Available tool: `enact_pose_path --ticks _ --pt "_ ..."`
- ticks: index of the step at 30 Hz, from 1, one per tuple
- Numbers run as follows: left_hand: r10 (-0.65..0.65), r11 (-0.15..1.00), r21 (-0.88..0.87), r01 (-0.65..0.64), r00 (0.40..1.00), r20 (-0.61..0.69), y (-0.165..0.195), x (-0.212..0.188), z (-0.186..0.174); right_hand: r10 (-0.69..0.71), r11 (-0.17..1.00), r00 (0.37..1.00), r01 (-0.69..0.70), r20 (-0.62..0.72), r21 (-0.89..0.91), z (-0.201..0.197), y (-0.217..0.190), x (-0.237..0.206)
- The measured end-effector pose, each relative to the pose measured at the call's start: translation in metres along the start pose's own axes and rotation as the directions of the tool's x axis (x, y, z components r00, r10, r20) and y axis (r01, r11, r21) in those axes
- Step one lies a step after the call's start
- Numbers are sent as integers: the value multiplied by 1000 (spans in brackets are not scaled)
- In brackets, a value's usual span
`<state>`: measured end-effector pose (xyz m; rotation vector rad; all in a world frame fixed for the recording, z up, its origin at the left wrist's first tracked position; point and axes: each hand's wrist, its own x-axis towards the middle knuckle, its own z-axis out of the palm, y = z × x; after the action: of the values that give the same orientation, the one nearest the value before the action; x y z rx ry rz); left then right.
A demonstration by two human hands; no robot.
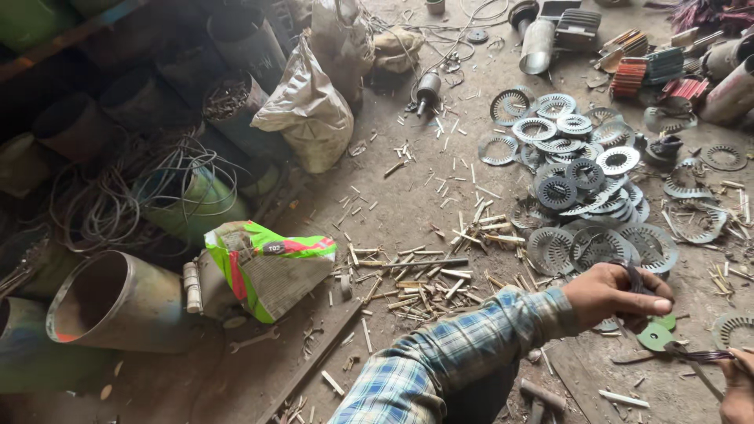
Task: The person sits on the floor and strips insulation from copper wires using a handheld tool. They repeatedly pull the insulation off each wire and place the stripped copper into a nearby bowl. The workspace contains metal parts and wire debris.
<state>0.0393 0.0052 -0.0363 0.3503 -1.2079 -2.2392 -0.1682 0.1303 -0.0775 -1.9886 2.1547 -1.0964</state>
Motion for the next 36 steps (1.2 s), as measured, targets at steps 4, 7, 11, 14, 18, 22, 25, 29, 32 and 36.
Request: enact_pose_path --ticks 4,7,11,14,18,22,25,29,32,36 --pt "112 985 118 -125 987 117 -6 2 -1 56 998 998 -57 23 38 5 16 -3" --pt "221 917 283 -280 949 224 -17 8 1 98 993 995 -100 29 59 11 31 -6" --pt "17 835 541 -106 986 168 -33 9 14 146 982 989 -148 26 116 20 49 -9" --pt "14 782 611 -123 983 181 -43 3 22 162 969 987 -161 7 189 24 56 -12" --pt "73 879 432 -201 952 296 -46 5 23 108 946 987 -66 -118 317 29 56 -27" --pt "-6 854 510 -98 980 197 -48 5 23 106 949 985 -59 -137 310 26 56 -40" --pt "0 572 820 0 1000 0 -51 6 26 249 932 969 -240 3 273 20 50 -36" --pt "37 687 725 47 994 -100 -48 11 24 7 995 985 -23 -173 -92 13 30 -30" --pt "6 807 584 81 989 -145 -48 14 21 -171 929 973 107 -155 -355 3 20 -28" --pt "-64 940 323 111 986 -153 -52 12 18 -173 875 982 115 -80 -470 -4 12 -29"
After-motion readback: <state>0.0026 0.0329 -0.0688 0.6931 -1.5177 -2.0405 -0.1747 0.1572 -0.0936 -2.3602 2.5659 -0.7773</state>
